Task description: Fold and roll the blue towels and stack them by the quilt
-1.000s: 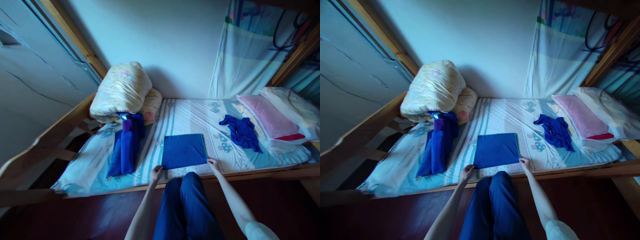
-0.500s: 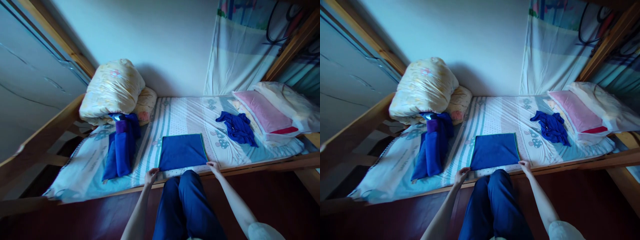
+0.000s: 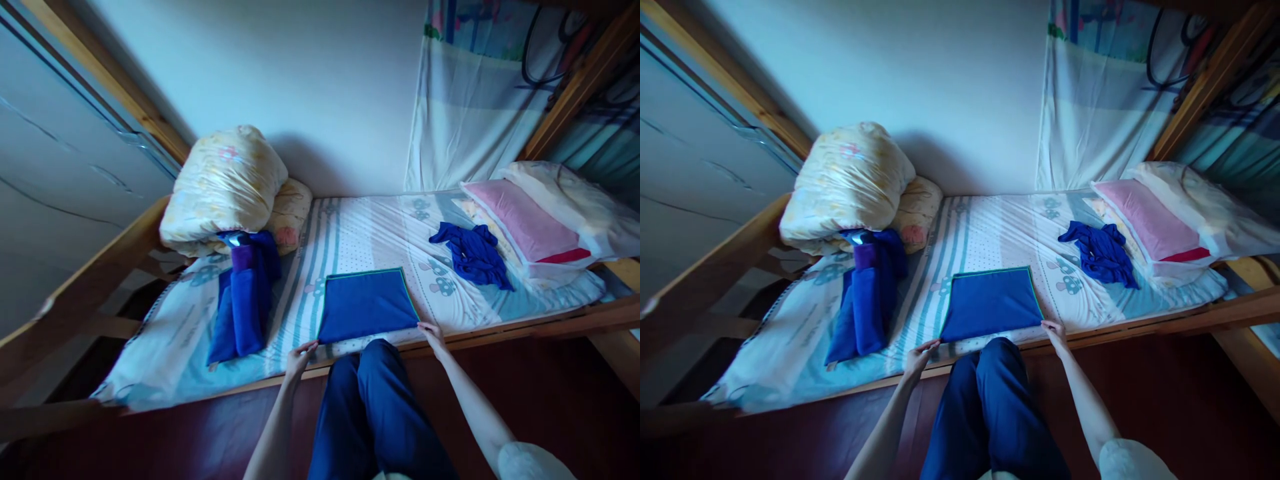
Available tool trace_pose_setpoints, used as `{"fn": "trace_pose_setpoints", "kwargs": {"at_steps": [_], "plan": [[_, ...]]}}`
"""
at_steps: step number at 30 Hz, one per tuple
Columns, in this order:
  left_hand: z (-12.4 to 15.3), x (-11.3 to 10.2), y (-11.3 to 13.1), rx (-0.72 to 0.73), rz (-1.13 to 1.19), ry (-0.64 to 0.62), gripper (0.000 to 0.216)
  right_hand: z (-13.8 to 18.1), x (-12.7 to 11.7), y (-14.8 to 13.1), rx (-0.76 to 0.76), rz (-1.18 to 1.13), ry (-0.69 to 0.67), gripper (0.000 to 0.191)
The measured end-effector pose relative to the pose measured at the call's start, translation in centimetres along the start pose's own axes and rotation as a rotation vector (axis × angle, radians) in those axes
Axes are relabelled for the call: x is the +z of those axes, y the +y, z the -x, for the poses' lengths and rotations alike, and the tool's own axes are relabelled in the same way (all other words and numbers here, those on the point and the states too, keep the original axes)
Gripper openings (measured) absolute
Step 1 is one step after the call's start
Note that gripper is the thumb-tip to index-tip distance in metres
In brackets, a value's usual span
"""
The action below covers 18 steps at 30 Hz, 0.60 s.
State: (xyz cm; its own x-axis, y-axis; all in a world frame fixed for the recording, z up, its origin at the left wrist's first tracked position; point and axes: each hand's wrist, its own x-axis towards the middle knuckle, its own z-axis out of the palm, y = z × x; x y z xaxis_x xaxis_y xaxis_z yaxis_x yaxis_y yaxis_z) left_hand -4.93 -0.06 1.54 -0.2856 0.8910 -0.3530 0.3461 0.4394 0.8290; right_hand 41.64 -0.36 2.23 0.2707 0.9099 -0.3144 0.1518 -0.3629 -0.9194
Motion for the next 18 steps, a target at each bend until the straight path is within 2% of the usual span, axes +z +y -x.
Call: {"fn": "trace_pose_setpoints", "kwargs": {"at_steps": [4, 8, 11, 15, 18], "plan": [[-0.1, -0.2, -0.6, -0.038, -0.045, -0.088, 0.068, 0.3, -0.3, 0.1, 0.007, 0.033, -0.041, 0.032], [-1.6, -0.2, -0.4, -0.010, 0.011, -0.170, 0.077, -1.0, -0.5, -0.9, 0.031, 0.099, -0.103, 0.023], [-3.4, -0.2, 0.5, -0.018, 0.020, -0.212, 0.078, -2.5, -0.8, -2.0, 0.093, 0.105, -0.186, 0.026], [-5.9, 0.1, 1.8, -0.111, 0.060, -0.257, 0.086, -5.1, -0.7, -3.4, 0.194, 0.093, -0.339, 0.034], [-7.6, 0.4, 2.6, -0.145, 0.138, -0.289, 0.088, -7.5, 0.1, -4.0, 0.209, 0.055, -0.366, 0.039]]}}
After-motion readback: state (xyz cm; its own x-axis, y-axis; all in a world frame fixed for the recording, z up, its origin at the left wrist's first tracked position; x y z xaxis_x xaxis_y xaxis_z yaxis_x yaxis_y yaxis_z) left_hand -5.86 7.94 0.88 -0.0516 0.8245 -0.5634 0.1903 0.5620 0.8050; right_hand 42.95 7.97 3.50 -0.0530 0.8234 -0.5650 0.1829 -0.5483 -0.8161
